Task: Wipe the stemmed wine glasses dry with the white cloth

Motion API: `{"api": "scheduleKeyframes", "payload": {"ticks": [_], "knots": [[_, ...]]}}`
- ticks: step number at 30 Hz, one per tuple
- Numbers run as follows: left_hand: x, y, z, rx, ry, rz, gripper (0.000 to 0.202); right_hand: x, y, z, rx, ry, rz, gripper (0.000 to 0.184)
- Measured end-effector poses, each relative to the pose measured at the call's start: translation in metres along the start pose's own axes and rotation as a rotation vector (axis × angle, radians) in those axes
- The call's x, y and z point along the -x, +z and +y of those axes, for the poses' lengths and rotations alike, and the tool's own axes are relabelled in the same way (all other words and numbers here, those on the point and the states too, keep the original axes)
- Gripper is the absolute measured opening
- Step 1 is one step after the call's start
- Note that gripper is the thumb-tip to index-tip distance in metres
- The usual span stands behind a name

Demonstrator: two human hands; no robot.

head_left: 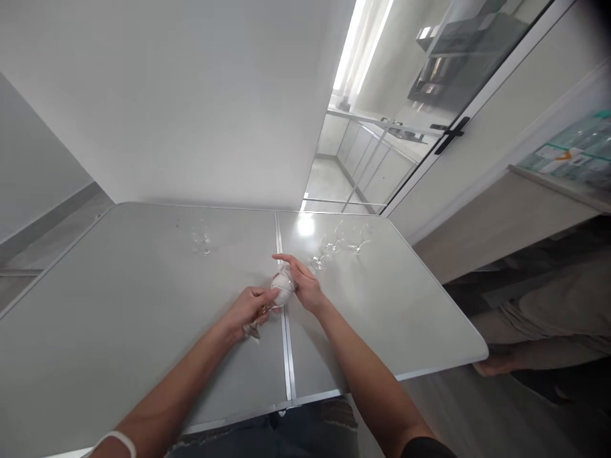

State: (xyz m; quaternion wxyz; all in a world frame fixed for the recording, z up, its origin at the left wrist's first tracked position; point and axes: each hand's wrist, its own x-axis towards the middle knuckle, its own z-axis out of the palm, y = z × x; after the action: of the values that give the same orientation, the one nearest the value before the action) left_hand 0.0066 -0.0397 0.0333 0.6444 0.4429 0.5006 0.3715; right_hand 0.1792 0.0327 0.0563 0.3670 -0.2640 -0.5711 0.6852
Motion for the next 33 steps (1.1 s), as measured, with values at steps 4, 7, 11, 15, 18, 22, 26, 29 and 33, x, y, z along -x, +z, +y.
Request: {"api": "scheduleKeyframes", "payload": {"ticks": [4,7,11,15,18,22,26,29,33], "knots": [[-0.002,-0.005,0.001,0.371,-0.204,-0.283,0.057,0.005,-0.002,0.000,-0.146,-0.105,-0.053,0.049],[-0.001,-0.005,0.002,0.275,-0.150,-0.222,0.056,0.004,-0.004,0.000,-0.089,-0.112,-0.034,0.043],[-0.001,-0.001,-0.006,-0.259,0.194,0.187,0.053,-0.004,-0.005,0.004,0.136,-0.094,0.021,0.042],[-0.004,0.001,-0.015,-0.708,0.419,0.584,0.055,-0.010,-0.004,0.012,0.195,-0.083,0.132,0.040],[-0.004,0.001,-0.011,-0.634,0.377,0.497,0.052,-0.009,-0.005,0.013,0.138,-0.059,0.138,0.039],[-0.001,-0.001,0.003,-0.061,0.037,0.004,0.056,-0.002,-0.009,0.004,-0.069,-0.011,0.032,0.044],[0.003,-0.003,0.011,0.366,-0.245,-0.322,0.054,0.005,-0.012,0.001,-0.202,-0.011,-0.037,0.042],[0.004,0.001,0.012,0.321,-0.209,-0.310,0.057,0.004,-0.014,0.002,-0.203,-0.035,-0.020,0.038],[0.001,0.007,0.002,-0.135,0.143,0.110,0.055,-0.002,-0.012,0.001,0.033,-0.079,0.055,0.037]]}}
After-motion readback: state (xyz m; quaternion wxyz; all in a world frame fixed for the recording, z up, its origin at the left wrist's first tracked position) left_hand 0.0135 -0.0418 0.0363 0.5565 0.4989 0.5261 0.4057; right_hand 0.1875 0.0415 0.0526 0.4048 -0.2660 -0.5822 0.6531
